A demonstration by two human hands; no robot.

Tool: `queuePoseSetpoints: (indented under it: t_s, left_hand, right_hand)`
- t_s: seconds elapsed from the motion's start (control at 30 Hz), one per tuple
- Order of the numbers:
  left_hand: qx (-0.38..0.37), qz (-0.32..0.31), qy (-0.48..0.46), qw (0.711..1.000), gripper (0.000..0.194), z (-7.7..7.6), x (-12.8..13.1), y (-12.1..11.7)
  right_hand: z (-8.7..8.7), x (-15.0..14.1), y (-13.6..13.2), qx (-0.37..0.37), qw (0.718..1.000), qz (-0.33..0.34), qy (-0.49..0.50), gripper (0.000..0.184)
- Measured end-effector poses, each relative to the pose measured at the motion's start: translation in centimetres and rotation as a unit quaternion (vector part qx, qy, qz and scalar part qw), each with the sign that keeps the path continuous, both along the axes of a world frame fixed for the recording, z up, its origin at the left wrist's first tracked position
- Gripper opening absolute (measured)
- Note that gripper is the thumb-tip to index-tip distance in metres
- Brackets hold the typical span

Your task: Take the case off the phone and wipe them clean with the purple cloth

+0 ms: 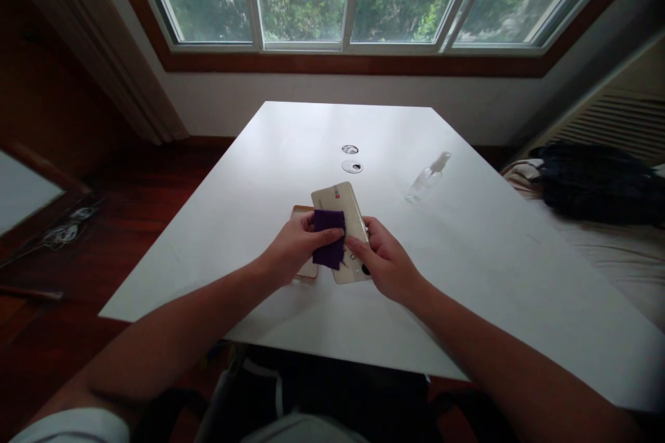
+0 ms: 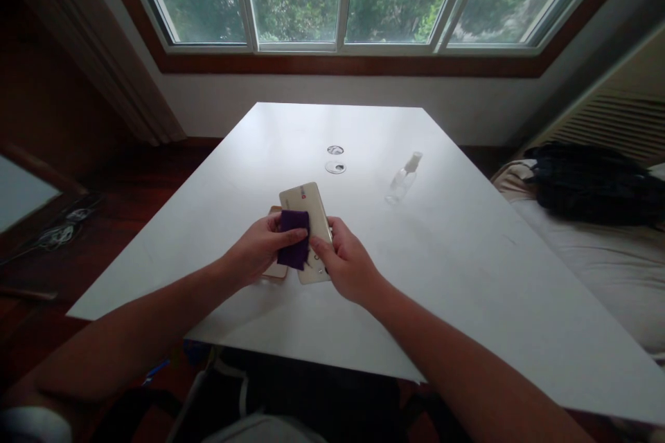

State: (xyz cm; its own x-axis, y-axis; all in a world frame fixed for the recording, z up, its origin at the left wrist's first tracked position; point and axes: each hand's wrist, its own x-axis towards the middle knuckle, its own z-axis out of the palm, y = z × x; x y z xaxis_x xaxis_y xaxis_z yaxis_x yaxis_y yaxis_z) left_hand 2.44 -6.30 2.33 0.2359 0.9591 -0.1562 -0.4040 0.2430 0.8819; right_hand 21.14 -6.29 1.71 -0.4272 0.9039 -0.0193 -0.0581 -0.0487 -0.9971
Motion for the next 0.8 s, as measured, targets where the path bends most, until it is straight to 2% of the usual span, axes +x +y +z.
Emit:
queuePoseSetpoints:
  t_s: [0.23, 0.53, 0.63, 0.8]
  left_hand:
    - [-0.003, 0.07, 0.001, 0.998, 0.045, 0.2, -0.5, 0.3]
    - [-0.014, 0.17, -0.038, 0.985, 0.044, 0.9, -1.1, 1.0]
    - [-0.01, 0.164, -0.048, 0.985, 0.042, 1.1, -1.4, 1.2]
    - [-0.005, 0.083, -0.033, 0.996, 0.041, 0.9, -0.8, 0.7]
  right_hand:
    - [0.5, 0.2, -0.3, 0.102, 0.985, 0.019, -0.137, 0.037]
    - [1.1, 0.3, -1.0, 0.112, 0.976, 0.079, -0.171, 0.04]
    - [0.8, 0.1, -1.1, 0.085, 0.982, 0.081, -0.148, 0.04]
    - [0.3, -0.3, -0.7, 0.001, 0.998, 0.055, -0.034, 0.034]
